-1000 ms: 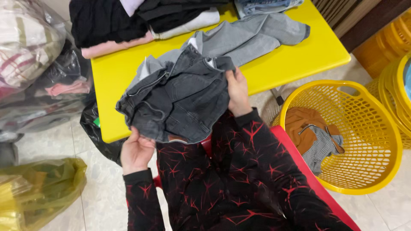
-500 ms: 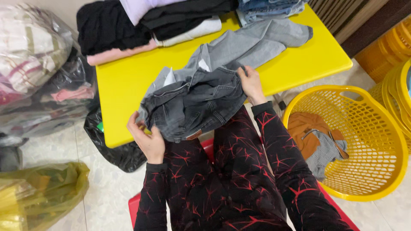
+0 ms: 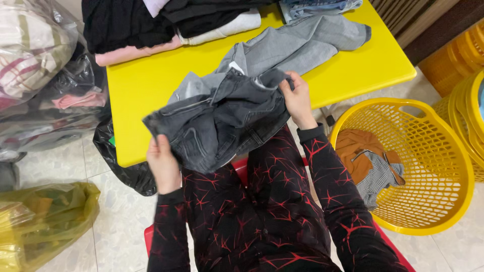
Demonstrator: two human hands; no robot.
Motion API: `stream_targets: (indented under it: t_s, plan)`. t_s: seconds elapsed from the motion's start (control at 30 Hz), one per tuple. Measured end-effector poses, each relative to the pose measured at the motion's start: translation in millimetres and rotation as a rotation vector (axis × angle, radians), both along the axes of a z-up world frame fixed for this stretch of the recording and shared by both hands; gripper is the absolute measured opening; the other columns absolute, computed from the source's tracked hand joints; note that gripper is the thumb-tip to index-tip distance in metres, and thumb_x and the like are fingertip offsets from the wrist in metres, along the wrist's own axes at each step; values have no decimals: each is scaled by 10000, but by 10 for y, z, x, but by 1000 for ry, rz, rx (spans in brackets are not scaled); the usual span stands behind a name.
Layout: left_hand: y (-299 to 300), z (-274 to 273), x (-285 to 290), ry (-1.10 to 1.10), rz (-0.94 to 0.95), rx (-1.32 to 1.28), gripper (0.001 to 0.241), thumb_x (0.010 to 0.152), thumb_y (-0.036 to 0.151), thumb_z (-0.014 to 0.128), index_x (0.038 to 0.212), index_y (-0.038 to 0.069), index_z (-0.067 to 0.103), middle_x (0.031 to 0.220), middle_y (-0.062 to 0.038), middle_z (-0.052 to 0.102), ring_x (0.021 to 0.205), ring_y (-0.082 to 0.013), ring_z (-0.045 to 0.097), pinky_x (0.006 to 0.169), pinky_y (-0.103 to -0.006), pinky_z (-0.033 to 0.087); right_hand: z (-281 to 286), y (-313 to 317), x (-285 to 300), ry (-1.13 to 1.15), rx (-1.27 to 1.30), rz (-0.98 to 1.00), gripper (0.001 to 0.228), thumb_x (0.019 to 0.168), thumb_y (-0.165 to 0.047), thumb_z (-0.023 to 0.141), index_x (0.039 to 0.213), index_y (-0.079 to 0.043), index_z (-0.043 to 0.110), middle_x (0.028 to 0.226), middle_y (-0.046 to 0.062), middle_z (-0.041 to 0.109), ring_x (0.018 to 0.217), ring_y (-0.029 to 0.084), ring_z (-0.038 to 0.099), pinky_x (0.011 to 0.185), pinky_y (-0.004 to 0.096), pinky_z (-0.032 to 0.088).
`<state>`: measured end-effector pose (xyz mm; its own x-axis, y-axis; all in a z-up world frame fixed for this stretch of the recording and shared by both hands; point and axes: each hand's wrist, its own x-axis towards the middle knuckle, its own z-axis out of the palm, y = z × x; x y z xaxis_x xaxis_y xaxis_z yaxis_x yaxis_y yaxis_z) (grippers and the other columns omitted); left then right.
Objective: The person folds a pair of light blue jeans on a yellow table, then places the folded jeans into a yellow basket. The person then picks up a pair of dark gray jeans from the basket and begins to fold them on the table.
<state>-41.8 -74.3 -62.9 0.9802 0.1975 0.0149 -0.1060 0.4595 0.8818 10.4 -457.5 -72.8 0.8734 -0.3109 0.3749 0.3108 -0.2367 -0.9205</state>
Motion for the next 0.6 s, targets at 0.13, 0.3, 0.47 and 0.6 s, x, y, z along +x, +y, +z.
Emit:
stream_targets:
  t_s: [0.13, 0.3, 0.47, 0.6]
  plan:
    - [211, 111, 267, 207, -39, -209, 250, 1040, 237, 519, 1008, 50, 682, 985, -21, 710, 890, -119, 642, 821, -294, 524, -147, -90, 55, 30, -194, -63, 164, 969, -93, 687, 1103, -1, 663, 938, 46, 705, 844, 114, 639, 774, 277, 525]
    - [290, -297, 696, 16, 159, 256, 280, 1093, 216, 606, 904, 24, 681, 849, 25, 655, 769, -52, 539, 714, -243, 441, 14, 128, -114, 68, -386, -234, 316, 862, -83, 729, 1160, -13, 650, 1069, 161, 656, 1001, 288, 630, 901, 368, 515]
    - [353, -515, 718, 19, 256, 531, 282, 1106, 217, 638, 926, 0, 621, 794, 32, 519, 743, -76, 418, 670, -267, 363, 288, 552, -655, -262, -498, -281, 380, 911, 0, 572, 1280, -71, 636, 1424, 148, 540, 1325, 329, 552, 1142, 405, 470]
    - [120, -31, 308, -214, 495, 738, 301, 1134, 183, 611, 1290, -52, 504, 1215, -119, 532, 1027, -185, 521, 938, -334, 473, 516, 889, -577, -243, -771, -92, 432, 891, -209, 774, 1250, -20, 626, 1309, 171, 581, 1257, 379, 525, 1067, 471, 396]
